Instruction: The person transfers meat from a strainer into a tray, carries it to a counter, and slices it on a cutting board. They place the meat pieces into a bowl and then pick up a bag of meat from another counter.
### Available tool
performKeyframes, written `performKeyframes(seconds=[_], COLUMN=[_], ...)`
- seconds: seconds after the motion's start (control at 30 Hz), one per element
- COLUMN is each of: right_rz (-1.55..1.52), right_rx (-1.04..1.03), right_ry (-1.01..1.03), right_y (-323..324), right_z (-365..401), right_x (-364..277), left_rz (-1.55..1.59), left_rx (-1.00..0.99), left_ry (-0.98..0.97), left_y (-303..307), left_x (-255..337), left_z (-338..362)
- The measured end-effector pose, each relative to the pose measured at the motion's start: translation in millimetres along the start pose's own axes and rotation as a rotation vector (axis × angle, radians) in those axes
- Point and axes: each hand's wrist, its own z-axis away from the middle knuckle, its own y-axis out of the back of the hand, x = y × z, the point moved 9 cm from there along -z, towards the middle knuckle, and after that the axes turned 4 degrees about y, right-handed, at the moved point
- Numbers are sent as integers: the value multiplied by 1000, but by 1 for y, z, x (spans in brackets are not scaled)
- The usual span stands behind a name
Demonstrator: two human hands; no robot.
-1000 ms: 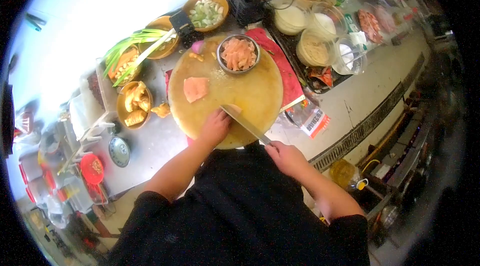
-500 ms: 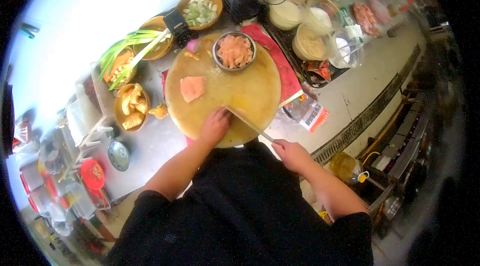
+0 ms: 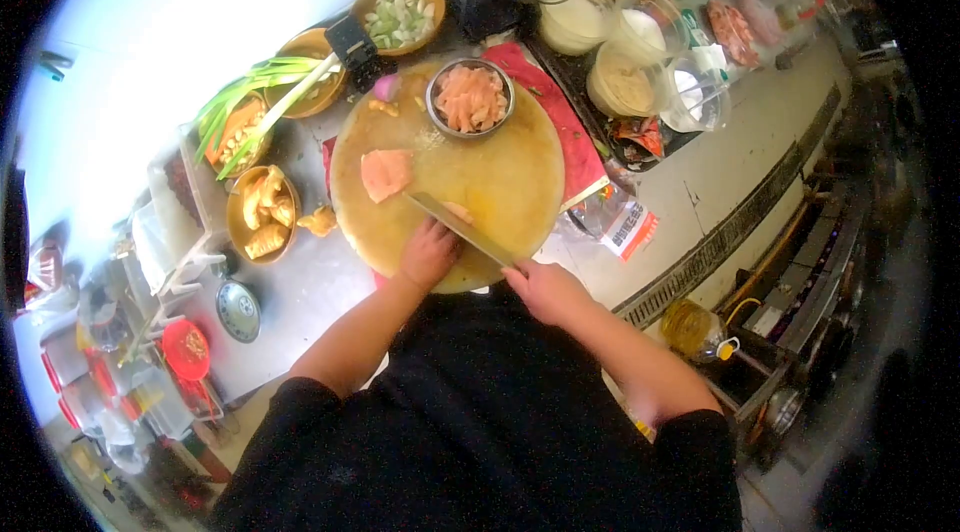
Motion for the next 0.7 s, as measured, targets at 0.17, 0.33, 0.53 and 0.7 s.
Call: performKeyframes(seconds=[0.17,0.33,0.53,0.7], right_rz=[-23,-233,-118,-65], right_rx=[29,7,94,106], right_ry=[-3,-128,34,43], right_y=[3,3,13,13], right_z=[17,45,53,46], right_x=[14,53,13,15], left_rz=[27,118,93,12], left_rx=[-40,34,122,53], left_ry=[13,95,47,89], left_y=[-10,-7,6,-3], left_x=[-5,-14,-9,-11], left_z=[5,16,15,16])
